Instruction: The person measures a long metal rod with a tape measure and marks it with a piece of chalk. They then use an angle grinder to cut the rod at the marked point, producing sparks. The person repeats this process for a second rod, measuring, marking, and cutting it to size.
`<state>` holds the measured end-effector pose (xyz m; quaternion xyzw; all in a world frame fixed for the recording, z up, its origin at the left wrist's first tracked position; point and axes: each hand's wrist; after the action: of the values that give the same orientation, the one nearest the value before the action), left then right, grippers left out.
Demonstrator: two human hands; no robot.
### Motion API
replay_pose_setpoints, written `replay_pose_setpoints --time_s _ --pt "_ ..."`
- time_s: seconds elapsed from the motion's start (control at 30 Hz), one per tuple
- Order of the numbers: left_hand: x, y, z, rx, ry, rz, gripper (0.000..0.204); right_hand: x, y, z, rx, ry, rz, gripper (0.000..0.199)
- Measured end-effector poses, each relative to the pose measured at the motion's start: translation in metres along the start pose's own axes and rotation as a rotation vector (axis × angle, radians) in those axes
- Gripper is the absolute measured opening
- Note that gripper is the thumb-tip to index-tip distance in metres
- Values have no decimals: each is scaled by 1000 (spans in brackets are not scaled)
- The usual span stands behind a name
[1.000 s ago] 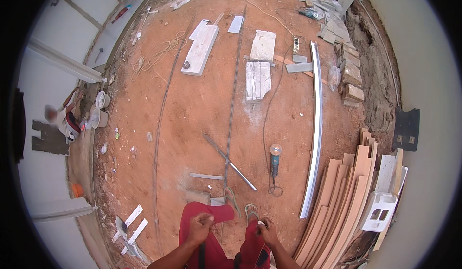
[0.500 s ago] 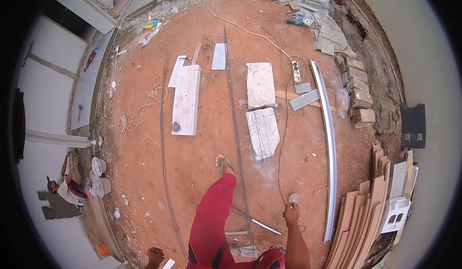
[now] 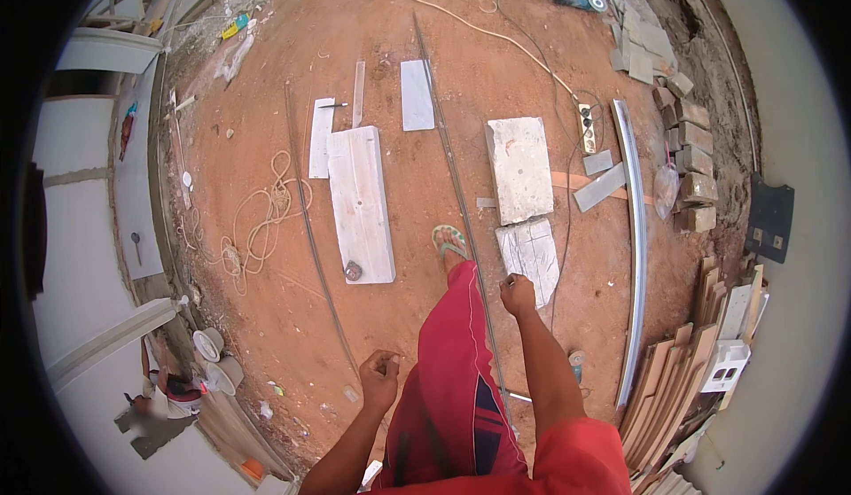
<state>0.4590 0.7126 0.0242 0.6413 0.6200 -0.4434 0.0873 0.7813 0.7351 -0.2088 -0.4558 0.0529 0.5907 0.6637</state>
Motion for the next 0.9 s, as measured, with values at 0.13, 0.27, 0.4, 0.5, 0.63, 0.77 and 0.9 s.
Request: replay_pose_setpoints --time_s 0.13,0.27,0.4,0.5,0.63,0.77,0.9 --pt "86 45 -100 30 304 124 8 142 47 85 41 -126 -72 24" --pt "181 96 -145 21 346 159 6 295 105 137 7 -156 2 23" --pt "226 91 -161 134 232 206 4 432 152 163 -113 -12 7 26" --pt "265 83 -177 56 222 180 6 515 161 213 -174 26 -20 30" --pt "296 79 -193 52 165 192 6 589 175 258 -290 -56 -151 37" --pt "312 69 -207 8 95 187 6 624 192 270 -383 -37 -131 36" --pt "320 67 -207 -30 91 175 7 629 198 263 -354 -70 -166 32"
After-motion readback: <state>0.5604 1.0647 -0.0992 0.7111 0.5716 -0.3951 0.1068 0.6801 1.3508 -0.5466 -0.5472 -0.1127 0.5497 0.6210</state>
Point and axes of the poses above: each hand's wrist, its own x-axis towards the middle knuckle, its own y-axis out of the palm, z = x × y, and after that the axes turned 8 degrees about x, right-handed
